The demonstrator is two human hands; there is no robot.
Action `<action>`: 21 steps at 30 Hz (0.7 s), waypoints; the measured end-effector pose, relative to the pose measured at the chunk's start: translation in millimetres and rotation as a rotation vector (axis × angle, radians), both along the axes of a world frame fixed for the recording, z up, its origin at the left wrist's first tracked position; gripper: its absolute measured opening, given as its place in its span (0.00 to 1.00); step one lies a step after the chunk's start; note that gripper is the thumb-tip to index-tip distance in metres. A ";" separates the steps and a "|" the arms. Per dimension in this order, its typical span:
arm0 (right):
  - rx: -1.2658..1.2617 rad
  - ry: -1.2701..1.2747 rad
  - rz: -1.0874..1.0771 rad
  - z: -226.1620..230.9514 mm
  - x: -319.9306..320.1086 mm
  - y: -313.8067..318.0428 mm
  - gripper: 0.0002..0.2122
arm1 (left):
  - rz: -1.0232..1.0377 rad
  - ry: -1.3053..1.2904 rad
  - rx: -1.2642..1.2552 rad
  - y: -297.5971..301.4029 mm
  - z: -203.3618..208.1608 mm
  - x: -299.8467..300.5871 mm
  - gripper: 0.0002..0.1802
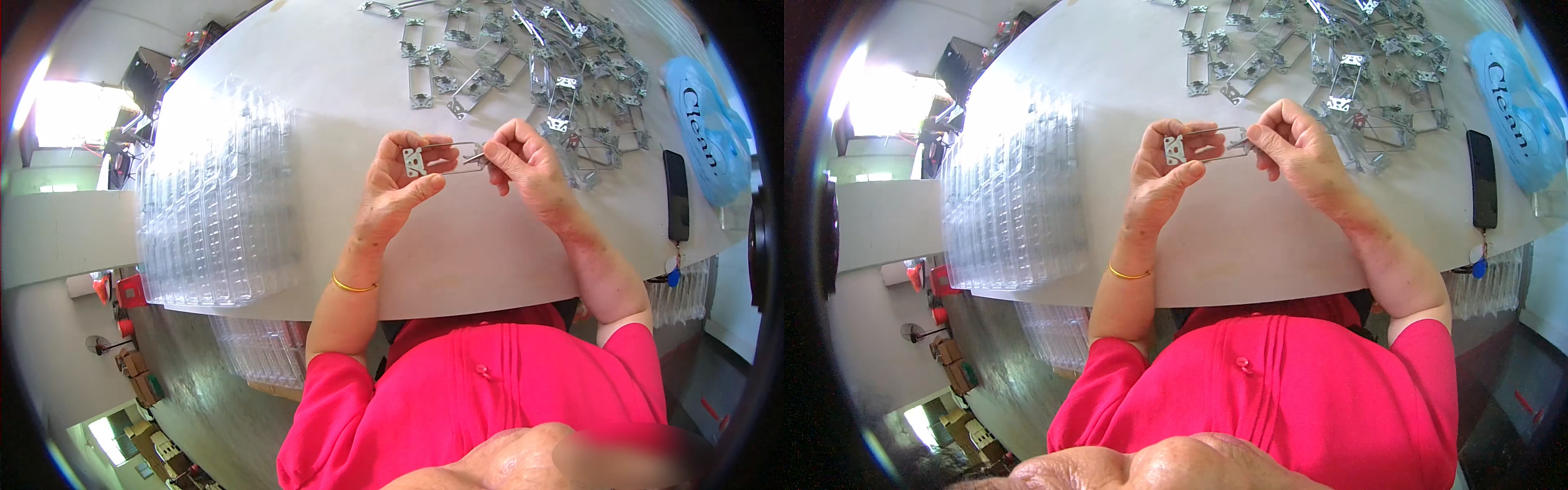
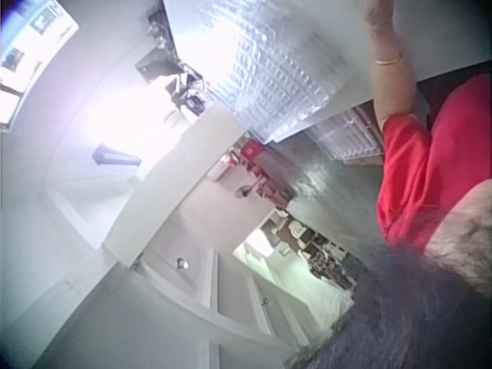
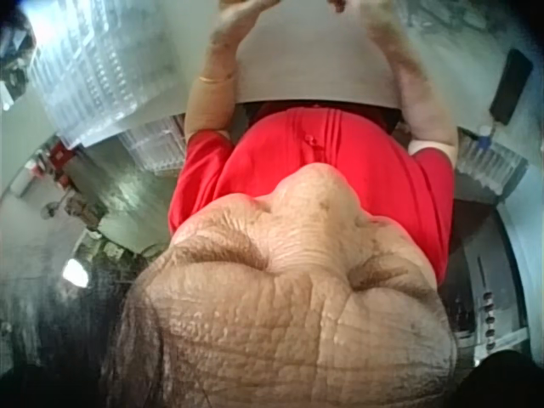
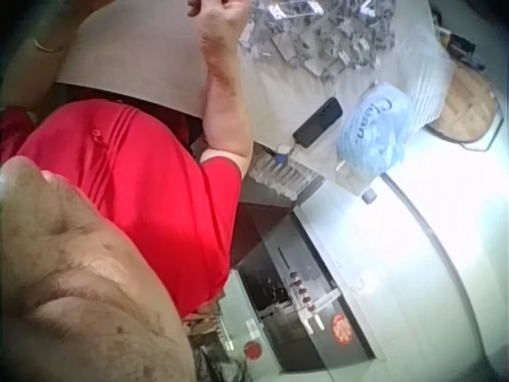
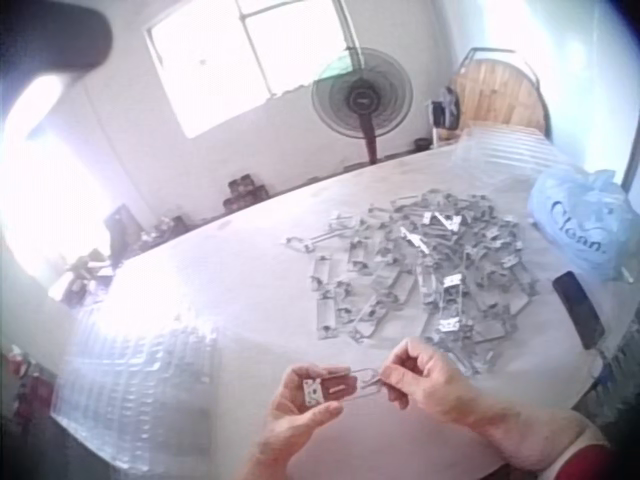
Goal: Assemble small metal components by inserting a pin into a metal frame.
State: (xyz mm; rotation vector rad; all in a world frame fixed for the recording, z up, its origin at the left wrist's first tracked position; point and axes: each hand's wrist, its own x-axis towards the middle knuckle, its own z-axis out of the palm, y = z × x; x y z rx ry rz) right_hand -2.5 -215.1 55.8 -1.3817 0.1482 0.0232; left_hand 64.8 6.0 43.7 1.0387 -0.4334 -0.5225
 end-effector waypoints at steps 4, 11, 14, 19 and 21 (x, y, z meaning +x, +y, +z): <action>-0.123 -0.066 0.042 3.2 2.2 -5.3 0.07 | -0.137 0.126 -0.020 4.7 0.3 3.0 0.13; -0.282 -0.177 0.158 7.0 -2.3 -2.2 0.05 | -0.287 0.303 0.164 7.7 8.0 1.8 0.16; -0.364 -0.328 0.085 -2.8 1.0 -0.5 0.05 | -0.291 0.286 0.182 6.8 7.1 1.9 0.14; -0.286 -0.441 -0.115 -3.0 0.5 -2.9 0.05 | -0.163 0.310 0.132 5.2 2.4 3.2 0.15; -0.343 -0.482 -0.159 -0.8 0.3 -1.9 0.06 | -0.176 0.307 0.122 6.7 0.1 3.4 0.14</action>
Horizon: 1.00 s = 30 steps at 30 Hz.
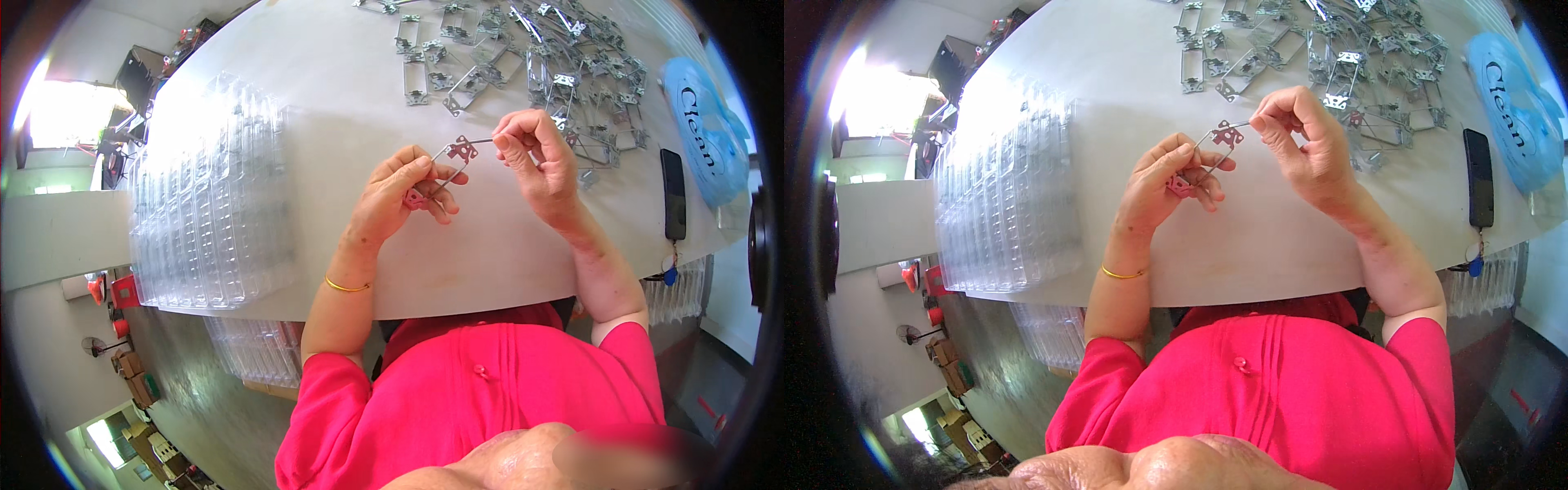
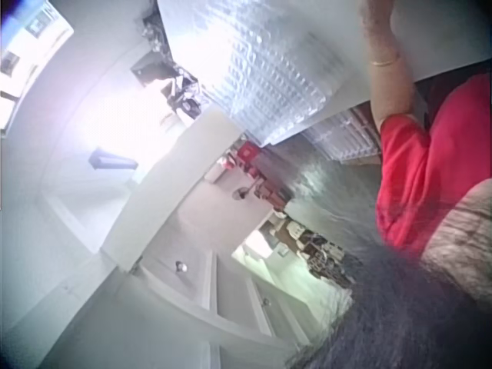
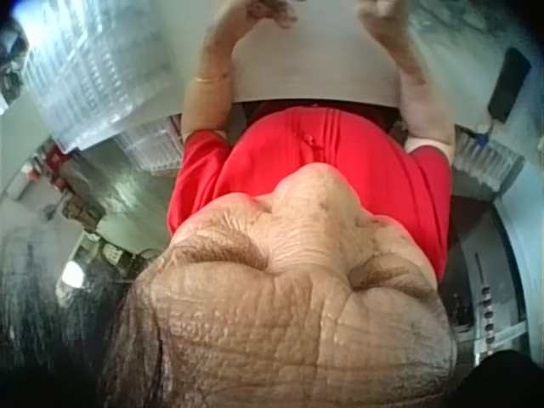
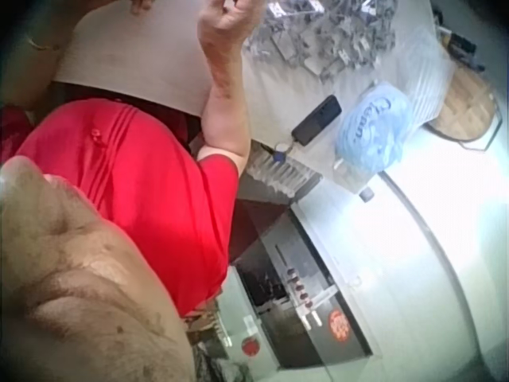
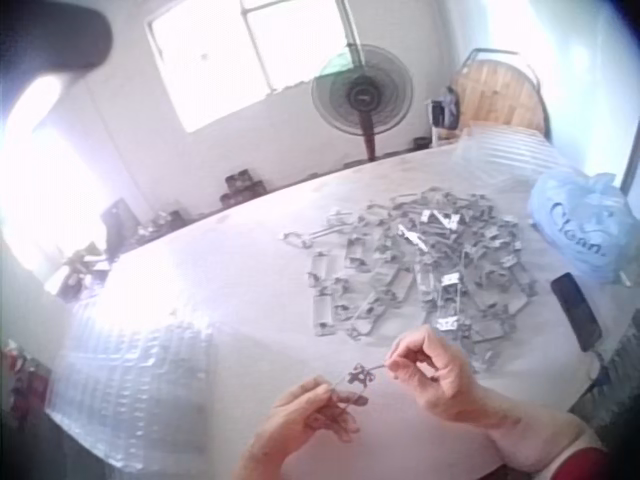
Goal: Assemble small metal components by inserting a pin into a metal frame.
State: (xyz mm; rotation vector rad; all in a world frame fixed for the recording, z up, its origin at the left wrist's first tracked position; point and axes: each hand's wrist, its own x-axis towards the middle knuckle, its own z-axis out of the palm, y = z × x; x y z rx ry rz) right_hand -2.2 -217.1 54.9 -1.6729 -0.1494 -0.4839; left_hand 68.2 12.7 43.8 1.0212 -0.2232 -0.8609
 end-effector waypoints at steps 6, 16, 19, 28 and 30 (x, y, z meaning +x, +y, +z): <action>-0.242 -0.175 -0.057 -0.8 1.9 0.5 0.06 | -0.061 -0.005 -0.029 -2.1 2.9 -1.0 0.12; -0.418 -0.299 -0.124 2.2 0.9 3.2 0.07 | -0.058 -0.072 -0.056 -0.4 1.3 -0.6 0.12; -0.438 -0.325 -0.114 3.3 -0.1 3.5 0.08 | -0.065 -0.086 -0.039 -0.6 0.1 -0.4 0.12; -0.450 -0.289 -0.146 -3.7 -2.0 7.2 0.08 | -0.073 -0.148 -0.016 0.8 1.6 0.4 0.13; -0.465 -0.257 -0.179 -1.4 -3.2 7.4 0.09 | -0.071 -0.156 -0.028 0.5 -0.1 0.6 0.12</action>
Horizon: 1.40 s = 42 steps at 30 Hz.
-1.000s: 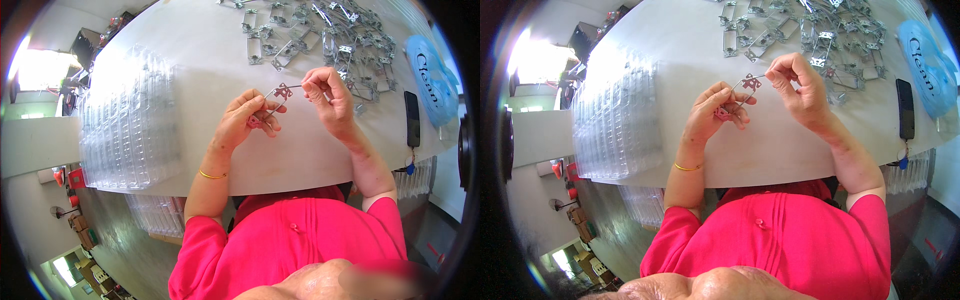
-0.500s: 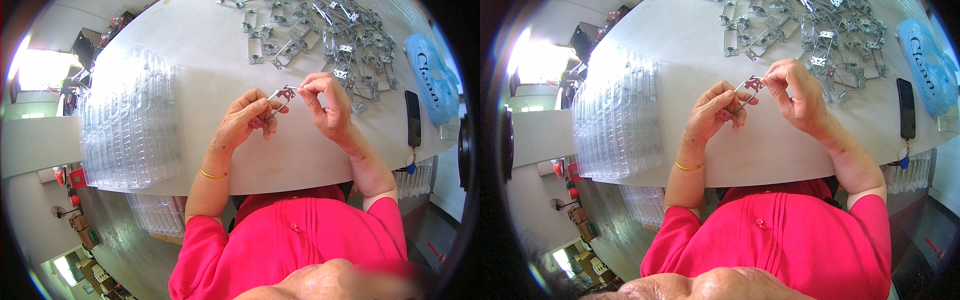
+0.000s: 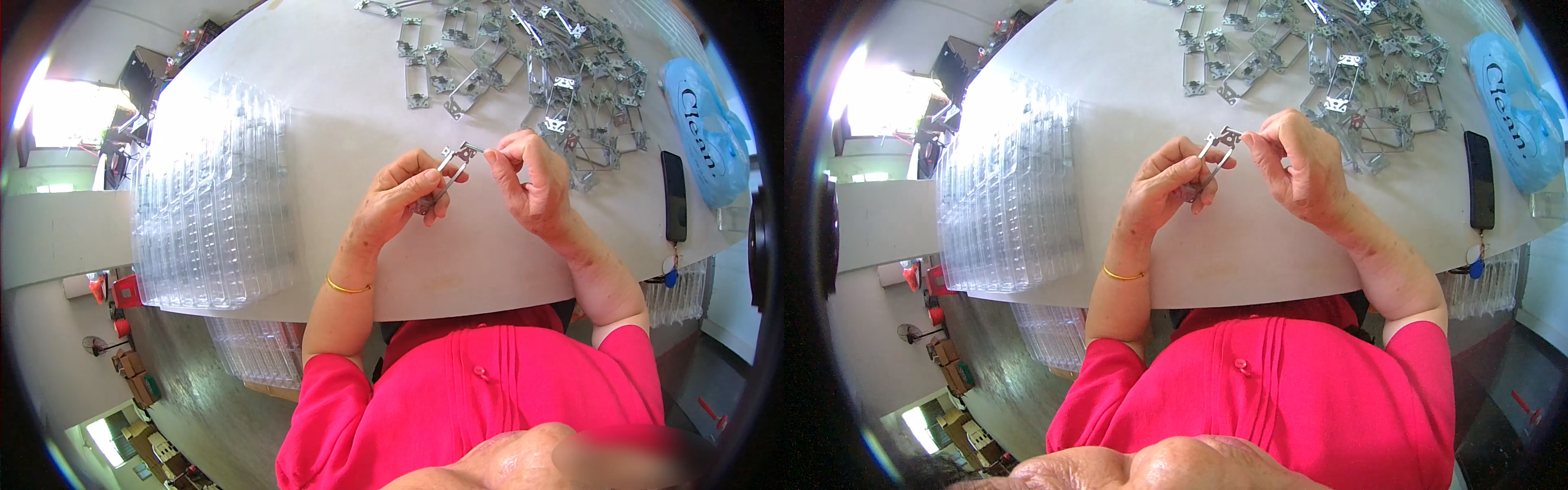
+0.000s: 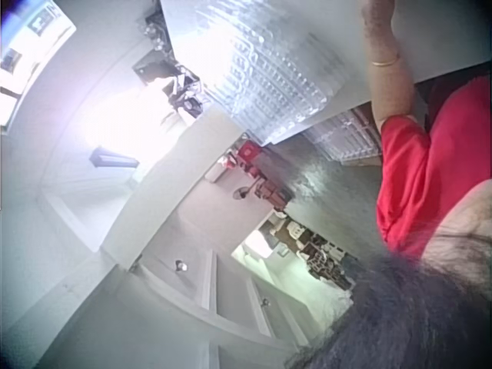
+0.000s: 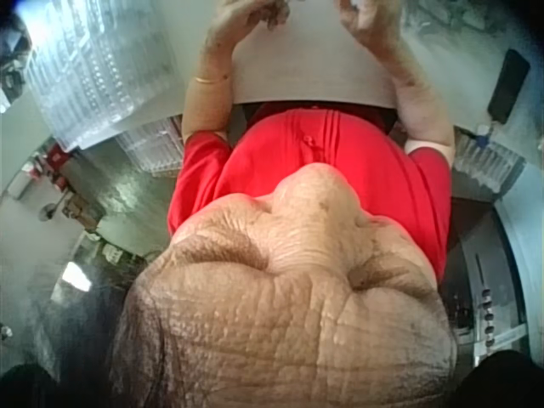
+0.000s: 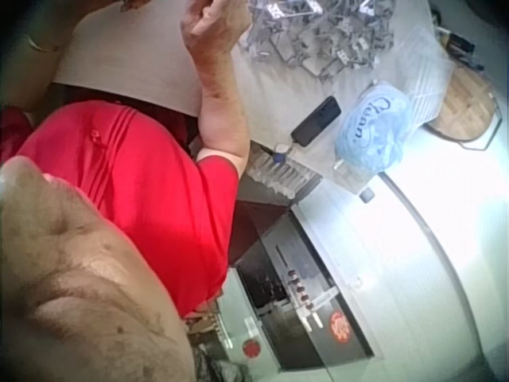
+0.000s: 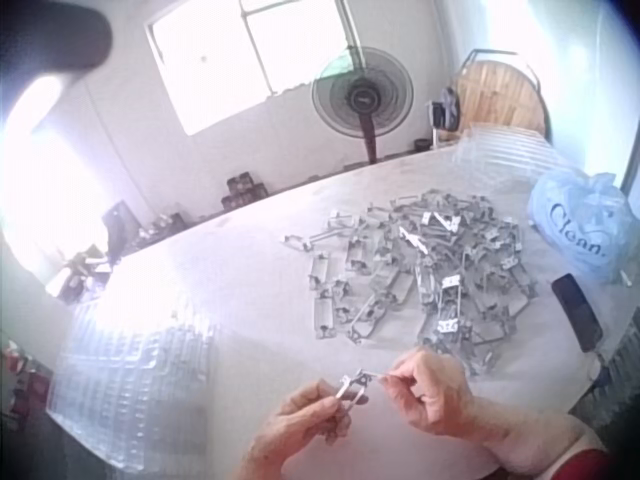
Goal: Assemble small metal components by inserting a pin into a metal frame.
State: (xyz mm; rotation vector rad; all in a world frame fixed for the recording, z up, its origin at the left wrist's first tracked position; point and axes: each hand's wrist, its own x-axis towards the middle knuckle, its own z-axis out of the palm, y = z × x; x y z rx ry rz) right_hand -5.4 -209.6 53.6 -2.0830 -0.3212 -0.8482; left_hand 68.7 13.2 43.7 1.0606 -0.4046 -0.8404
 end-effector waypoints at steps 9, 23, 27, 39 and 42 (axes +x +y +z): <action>0.356 0.407 0.107 -8.2 -5.9 4.1 0.14 | 0.039 -0.051 0.050 -3.4 3.2 -3.2 0.11; 0.709 0.771 0.282 -1.3 -5.8 4.7 0.18 | 0.007 -0.160 0.129 0.6 3.1 -0.9 0.09; 0.698 0.702 0.270 0.0 -4.3 6.1 0.11 | 0.004 -0.160 0.193 3.8 3.8 0.4 0.08; 0.379 0.501 0.227 -2.0 1.5 -3.0 0.04 | -0.007 -0.173 0.290 -2.4 11.4 -6.1 0.07; 0.422 0.614 0.254 -1.7 0.7 -7.4 0.04 | -0.018 -0.178 0.358 -1.2 11.0 -5.8 0.07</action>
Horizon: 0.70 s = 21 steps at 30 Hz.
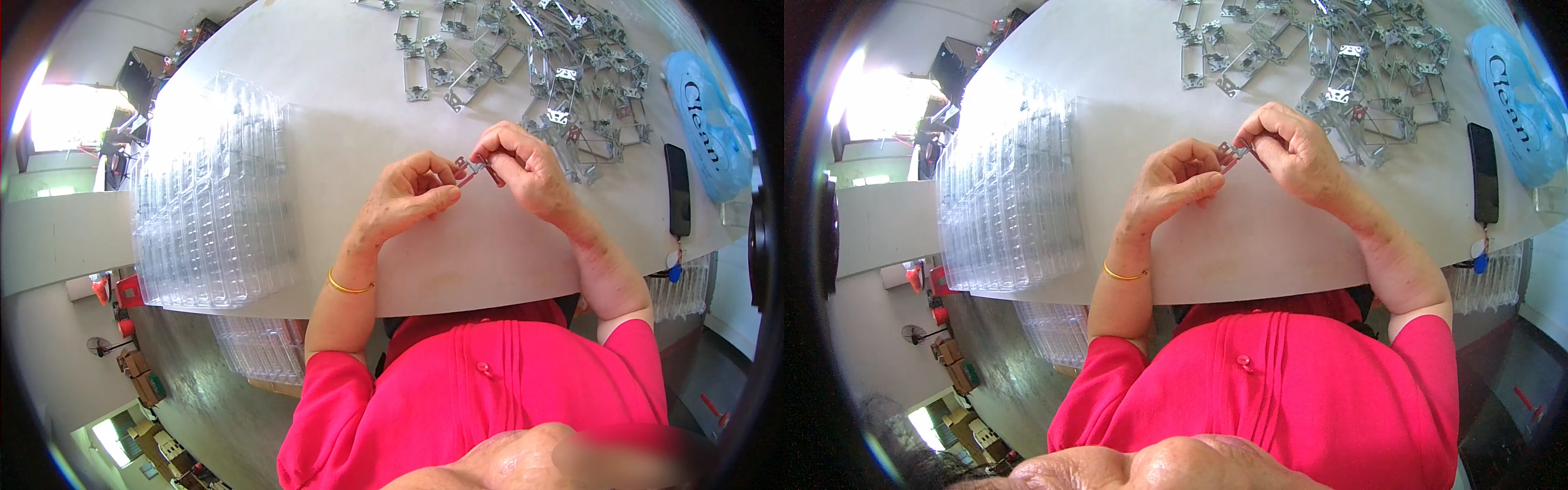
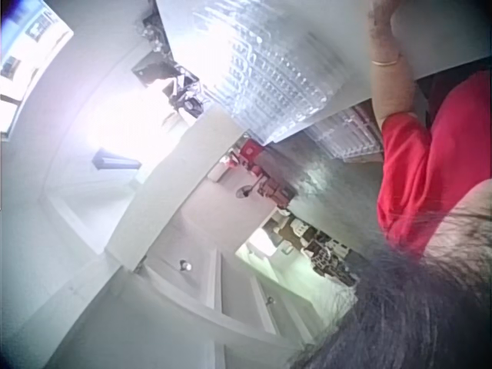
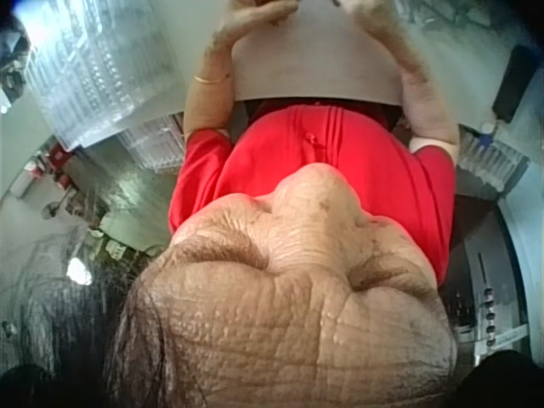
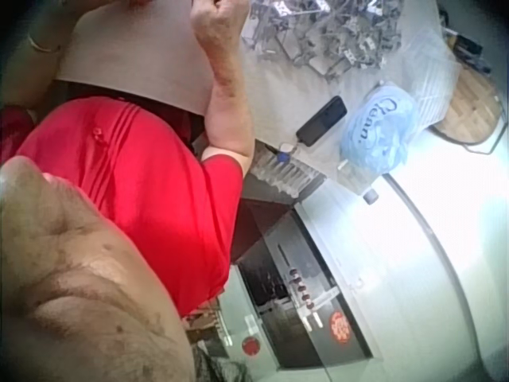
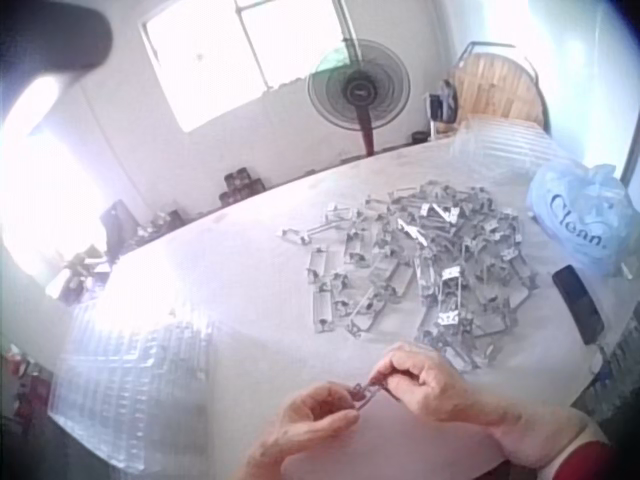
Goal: Assemble small metal components by inserting a pin into a metal frame.
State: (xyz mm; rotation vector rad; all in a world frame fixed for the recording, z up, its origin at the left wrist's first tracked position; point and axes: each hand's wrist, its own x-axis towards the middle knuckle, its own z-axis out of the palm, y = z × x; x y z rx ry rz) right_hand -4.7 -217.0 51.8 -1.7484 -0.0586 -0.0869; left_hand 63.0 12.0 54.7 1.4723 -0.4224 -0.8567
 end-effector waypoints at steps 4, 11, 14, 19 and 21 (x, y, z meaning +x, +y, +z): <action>0.104 0.123 0.034 0.1 2.0 -0.9 0.03 | -0.004 0.015 -0.007 1.8 -3.2 0.8 0.09; 0.154 0.116 -0.021 2.1 2.0 -0.9 0.06 | -0.186 -0.091 0.082 -0.2 -8.2 0.0 0.13; 0.340 0.061 -0.126 5.5 4.1 -4.6 0.08 | -0.205 -0.003 0.046 -0.3 -3.1 -0.7 0.12; 0.446 -0.068 -0.222 8.4 5.1 -6.3 0.07 | 0.033 0.288 -0.333 3.9 4.6 2.2 0.14; 0.419 -0.109 -0.206 9.6 1.4 -1.4 0.07 | 0.029 0.300 -0.367 4.5 1.5 4.1 0.14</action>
